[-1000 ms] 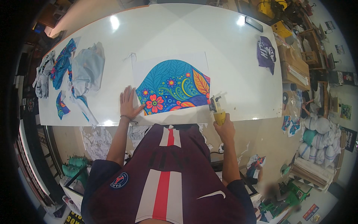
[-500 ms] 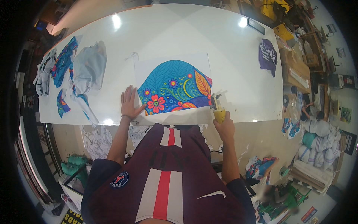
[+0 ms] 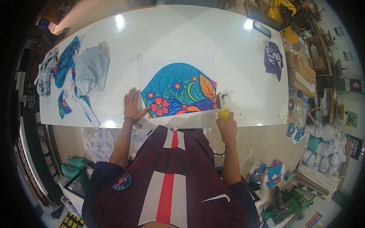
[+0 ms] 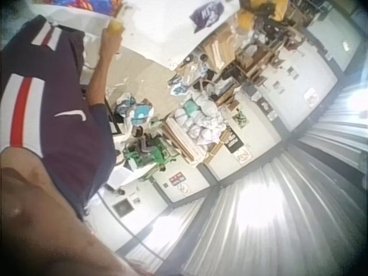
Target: The person uses a yellow electric fabric cutter to cut a colorful patterned fabric on a white table. They repeatedly reposition the fabric, cut along its edges, and remove excess pieces, continuing the process across multiple sections of the material.
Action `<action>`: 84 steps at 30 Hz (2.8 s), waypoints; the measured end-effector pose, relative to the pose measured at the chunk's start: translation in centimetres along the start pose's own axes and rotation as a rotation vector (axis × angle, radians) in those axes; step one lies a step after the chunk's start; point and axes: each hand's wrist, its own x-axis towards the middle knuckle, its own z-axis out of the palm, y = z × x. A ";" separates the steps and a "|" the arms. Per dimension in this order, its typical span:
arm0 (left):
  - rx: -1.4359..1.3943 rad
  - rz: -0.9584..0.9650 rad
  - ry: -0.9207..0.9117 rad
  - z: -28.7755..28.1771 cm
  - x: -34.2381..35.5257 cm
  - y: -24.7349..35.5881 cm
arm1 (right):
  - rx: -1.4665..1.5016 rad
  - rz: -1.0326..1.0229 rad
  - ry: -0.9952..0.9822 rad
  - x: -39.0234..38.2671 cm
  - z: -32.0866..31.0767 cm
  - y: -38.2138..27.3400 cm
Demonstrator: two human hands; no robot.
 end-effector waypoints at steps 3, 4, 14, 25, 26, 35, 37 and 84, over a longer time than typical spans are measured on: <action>-0.003 -0.003 -0.002 -0.1 0.0 0.1 | -0.011 -0.002 0.012 0.9 0.1 -0.2; -0.004 -0.004 -0.003 -0.2 0.1 0.1 | -0.019 0.000 0.019 1.2 0.1 -0.3; -0.011 -0.026 -0.023 -0.7 0.2 0.6 | -0.014 0.050 -0.019 4.0 -1.4 -3.7; -0.068 -0.031 -0.023 0.0 0.3 -0.5 | -0.011 0.001 -0.023 8.2 -2.6 -6.1; -0.001 -0.025 -0.054 -0.2 0.6 -1.2 | 0.013 -0.005 -0.036 8.5 -2.5 -5.8; 0.354 -0.307 0.115 -3.4 11.0 -9.2 | 0.363 -0.153 -0.190 4.2 -1.7 1.1; 0.041 -0.236 0.258 -0.8 13.5 -7.7 | 0.390 -0.190 -0.130 2.7 -0.4 3.0; -0.065 0.219 -0.103 1.9 0.7 5.2 | 0.144 -0.103 -0.081 -9.3 5.6 -0.2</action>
